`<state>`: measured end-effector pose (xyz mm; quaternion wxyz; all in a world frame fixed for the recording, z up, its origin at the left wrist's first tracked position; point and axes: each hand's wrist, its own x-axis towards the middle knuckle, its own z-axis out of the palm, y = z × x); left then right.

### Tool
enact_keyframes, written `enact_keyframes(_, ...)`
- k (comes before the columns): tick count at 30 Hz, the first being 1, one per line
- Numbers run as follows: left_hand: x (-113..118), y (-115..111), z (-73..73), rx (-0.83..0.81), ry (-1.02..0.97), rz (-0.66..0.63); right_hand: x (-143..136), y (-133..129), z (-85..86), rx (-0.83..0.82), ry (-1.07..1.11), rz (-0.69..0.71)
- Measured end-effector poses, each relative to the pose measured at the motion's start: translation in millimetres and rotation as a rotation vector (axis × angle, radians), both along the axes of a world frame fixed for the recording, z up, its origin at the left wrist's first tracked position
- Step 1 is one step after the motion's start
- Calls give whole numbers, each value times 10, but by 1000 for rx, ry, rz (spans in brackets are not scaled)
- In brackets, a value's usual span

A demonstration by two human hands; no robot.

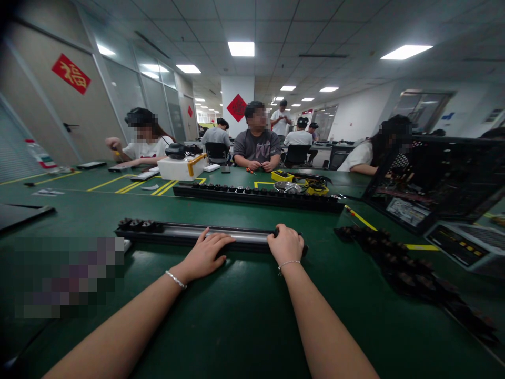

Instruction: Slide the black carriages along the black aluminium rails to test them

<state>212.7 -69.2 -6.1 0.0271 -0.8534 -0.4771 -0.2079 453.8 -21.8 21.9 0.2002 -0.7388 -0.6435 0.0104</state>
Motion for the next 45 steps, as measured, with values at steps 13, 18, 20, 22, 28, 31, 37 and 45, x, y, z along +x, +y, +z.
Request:
enact_keyframes(13,-47,26,-47,35,2,49,95,-2,-11,21,4,-68)
enact_keyframes(18,-93,62,-89,68,6,129,136,5,-4,-1,2,-92)
enact_keyframes(20,-103,72,-105,82,8,158,153,9,6,-21,8,-99)
enact_keyframes(22,-108,77,-117,94,10,184,169,13,18,-44,16,-104)
enact_keyframes(28,-104,74,-121,98,8,211,206,17,31,-56,24,-117)
enact_keyframes(31,-103,72,-118,104,10,222,217,15,26,-44,37,-125)
enact_keyframes(37,-113,83,-131,127,-7,269,225,10,19,-46,68,-130)
enact_keyframes(45,-114,86,-128,138,-11,271,236,12,11,-40,92,-125)
